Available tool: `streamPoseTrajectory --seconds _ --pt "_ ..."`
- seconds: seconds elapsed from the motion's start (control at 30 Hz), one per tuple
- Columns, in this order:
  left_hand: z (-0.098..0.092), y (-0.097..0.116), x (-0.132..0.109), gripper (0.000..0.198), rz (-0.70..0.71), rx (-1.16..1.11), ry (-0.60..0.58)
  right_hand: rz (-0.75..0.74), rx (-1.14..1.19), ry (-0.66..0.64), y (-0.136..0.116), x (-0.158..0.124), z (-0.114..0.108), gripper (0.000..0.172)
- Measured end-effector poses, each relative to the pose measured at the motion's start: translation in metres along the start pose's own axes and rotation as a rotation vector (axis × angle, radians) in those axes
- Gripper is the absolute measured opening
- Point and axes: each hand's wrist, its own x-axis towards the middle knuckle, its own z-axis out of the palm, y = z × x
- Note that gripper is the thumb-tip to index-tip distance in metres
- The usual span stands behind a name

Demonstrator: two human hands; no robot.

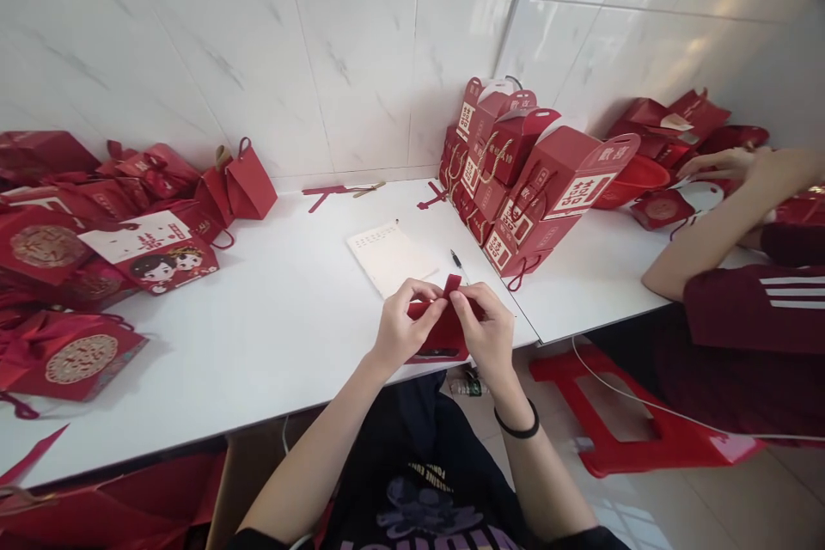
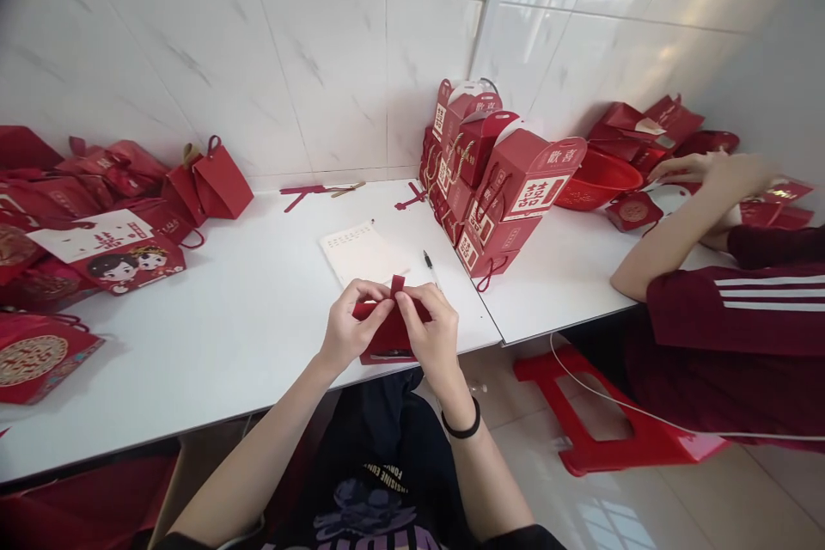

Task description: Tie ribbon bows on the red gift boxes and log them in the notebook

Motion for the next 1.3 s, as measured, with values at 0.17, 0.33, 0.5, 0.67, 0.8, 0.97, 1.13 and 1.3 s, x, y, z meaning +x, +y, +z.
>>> streamPoseTrajectory --seconds 0.17,0.33,0.5,0.67,0.8,0.97,1.13,1.3 --pt "0.002 -0.005 0.000 0.005 0.156 0.065 0.016 0.027 0.037 -0.095 0.006 -0.004 -0.006 0.011" --pt "-0.003 0.000 0.003 0.015 0.194 0.053 -0.038 0.018 0.044 -0.117 0.006 -0.007 -0.007 0.007" --pt "-0.008 0.000 0.002 0.025 0.166 0.036 -0.105 0.060 0.044 -0.100 0.007 -0.006 -0.004 0.011" --pt "-0.009 -0.002 0.002 0.027 0.167 0.044 -0.097 0.044 0.066 -0.102 0.010 -0.007 -0.005 0.008" --pt "-0.009 -0.002 0.003 0.024 0.153 0.040 -0.116 0.006 0.088 -0.120 0.012 -0.008 -0.005 0.005" --pt "-0.010 -0.003 0.003 0.021 0.135 0.026 -0.131 -0.014 0.109 -0.126 0.012 -0.008 -0.005 0.004" --pt "-0.010 -0.003 0.004 0.019 0.123 0.034 -0.120 -0.019 0.105 -0.119 0.012 -0.007 -0.004 0.004" --pt "-0.010 -0.003 0.004 0.018 0.123 0.039 -0.117 -0.031 0.104 -0.123 0.013 -0.007 -0.005 0.006"
